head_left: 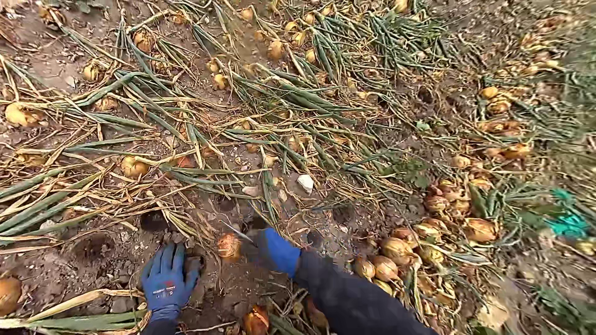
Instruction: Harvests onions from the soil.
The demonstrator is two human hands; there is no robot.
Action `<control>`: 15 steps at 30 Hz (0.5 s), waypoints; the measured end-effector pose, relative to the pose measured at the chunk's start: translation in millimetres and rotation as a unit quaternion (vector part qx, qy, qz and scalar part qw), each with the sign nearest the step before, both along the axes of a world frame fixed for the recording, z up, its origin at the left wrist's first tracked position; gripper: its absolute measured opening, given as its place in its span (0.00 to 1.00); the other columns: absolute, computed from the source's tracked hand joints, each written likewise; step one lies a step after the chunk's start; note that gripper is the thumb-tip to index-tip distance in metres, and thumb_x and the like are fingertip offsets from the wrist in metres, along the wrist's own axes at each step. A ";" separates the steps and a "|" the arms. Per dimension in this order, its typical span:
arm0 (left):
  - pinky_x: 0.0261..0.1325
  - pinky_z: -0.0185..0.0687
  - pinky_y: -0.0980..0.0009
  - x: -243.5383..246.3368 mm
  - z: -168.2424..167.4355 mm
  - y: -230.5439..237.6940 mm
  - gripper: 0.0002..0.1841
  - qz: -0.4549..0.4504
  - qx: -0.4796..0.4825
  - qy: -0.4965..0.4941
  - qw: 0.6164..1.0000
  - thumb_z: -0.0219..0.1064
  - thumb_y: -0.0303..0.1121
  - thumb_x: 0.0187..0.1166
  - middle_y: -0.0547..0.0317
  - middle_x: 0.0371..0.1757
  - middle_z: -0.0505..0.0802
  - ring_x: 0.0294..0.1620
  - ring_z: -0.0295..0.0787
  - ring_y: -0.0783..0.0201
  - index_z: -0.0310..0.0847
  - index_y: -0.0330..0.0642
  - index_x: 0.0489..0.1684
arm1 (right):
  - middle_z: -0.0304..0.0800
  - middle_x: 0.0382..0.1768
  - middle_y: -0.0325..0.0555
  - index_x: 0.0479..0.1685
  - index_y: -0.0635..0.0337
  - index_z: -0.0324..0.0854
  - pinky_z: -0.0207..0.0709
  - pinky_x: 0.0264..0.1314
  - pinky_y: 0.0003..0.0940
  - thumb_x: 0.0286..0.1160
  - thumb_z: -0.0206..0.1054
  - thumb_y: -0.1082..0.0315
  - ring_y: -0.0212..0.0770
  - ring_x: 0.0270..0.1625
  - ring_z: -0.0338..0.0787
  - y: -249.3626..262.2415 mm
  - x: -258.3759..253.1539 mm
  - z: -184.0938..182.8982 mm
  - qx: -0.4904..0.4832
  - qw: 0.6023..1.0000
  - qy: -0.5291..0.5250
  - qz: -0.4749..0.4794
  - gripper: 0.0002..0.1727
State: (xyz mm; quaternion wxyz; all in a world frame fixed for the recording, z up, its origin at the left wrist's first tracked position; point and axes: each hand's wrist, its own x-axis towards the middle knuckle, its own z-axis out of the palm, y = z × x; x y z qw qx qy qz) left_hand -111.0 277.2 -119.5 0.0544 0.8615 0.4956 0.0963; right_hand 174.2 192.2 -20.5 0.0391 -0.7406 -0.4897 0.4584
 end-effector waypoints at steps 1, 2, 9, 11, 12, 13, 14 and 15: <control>0.79 0.67 0.36 1.2 0.7 0.7 0.40 -0.001 0.003 -0.001 1.000 0.47 0.70 0.75 0.48 0.74 0.88 0.78 0.81 0.41 0.86 0.51 0.72 | 0.88 0.31 0.49 0.40 0.55 0.86 0.81 0.41 0.57 0.81 0.60 0.39 0.49 0.35 0.89 -33.4 15.8 10.4 -0.047 0.999 0.013 0.016 0.26; 0.78 0.68 0.35 1.2 1.1 1.9 0.41 -0.002 0.009 -0.003 1.000 0.47 0.71 0.75 0.47 0.74 0.88 0.78 0.81 0.41 0.87 0.51 0.71 | 0.88 0.31 0.51 0.41 0.56 0.86 0.81 0.41 0.61 0.80 0.61 0.37 0.52 0.36 0.90 -65.0 33.7 20.2 -0.086 0.995 0.013 0.038 0.28; 0.78 0.67 0.36 -0.3 0.4 2.4 0.41 -0.005 0.019 -0.006 1.000 0.45 0.70 0.75 0.46 0.74 0.88 0.79 0.80 0.41 0.86 0.50 0.72 | 0.92 0.49 0.53 0.58 0.49 0.88 0.85 0.56 0.66 0.83 0.61 0.38 0.58 0.52 0.93 -1.7 136.7 39.7 0.038 0.947 -0.278 -0.158 0.26; 0.78 0.67 0.36 0.1 1.4 2.5 0.41 -0.006 0.020 -0.005 1.000 0.46 0.70 0.75 0.46 0.74 0.88 0.78 0.80 0.41 0.86 0.50 0.72 | 0.93 0.51 0.57 0.55 0.51 0.87 0.83 0.58 0.70 0.78 0.63 0.34 0.61 0.56 0.92 40.4 153.3 26.4 0.010 0.947 -0.267 -0.181 0.30; 0.78 0.67 0.36 0.3 1.4 2.7 0.41 -0.007 0.020 -0.002 1.000 0.46 0.70 0.75 0.47 0.74 0.88 0.78 0.81 0.41 0.86 0.50 0.72 | 0.93 0.50 0.58 0.53 0.53 0.88 0.83 0.58 0.70 0.76 0.64 0.34 0.61 0.56 0.92 54.4 158.1 18.9 -0.009 0.949 -0.253 -0.187 0.31; 0.78 0.67 0.37 0.9 1.2 3.6 0.41 -0.005 0.020 0.002 1.000 0.46 0.70 0.75 0.47 0.74 0.88 0.78 0.81 0.42 0.86 0.51 0.72 | 0.92 0.50 0.59 0.50 0.55 0.89 0.82 0.58 0.70 0.76 0.65 0.36 0.62 0.57 0.91 65.8 161.6 13.0 -0.024 0.952 -0.242 -0.184 0.30; 0.78 0.67 0.36 1.3 1.3 3.4 0.40 -0.004 0.020 0.003 1.000 0.46 0.71 0.75 0.48 0.74 0.88 0.78 0.81 0.42 0.86 0.52 0.72 | 0.92 0.49 0.60 0.49 0.57 0.89 0.82 0.57 0.71 0.76 0.65 0.39 0.62 0.56 0.92 74.1 165.3 8.1 -0.037 0.955 -0.238 -0.171 0.28; 0.79 0.67 0.36 1.3 1.4 3.5 0.40 -0.002 0.018 0.007 1.000 0.46 0.71 0.76 0.48 0.74 0.88 0.79 0.81 0.43 0.86 0.52 0.72 | 0.93 0.49 0.60 0.48 0.57 0.89 0.82 0.57 0.70 0.76 0.66 0.42 0.61 0.56 0.92 80.2 168.1 6.0 -0.045 0.960 -0.231 -0.153 0.25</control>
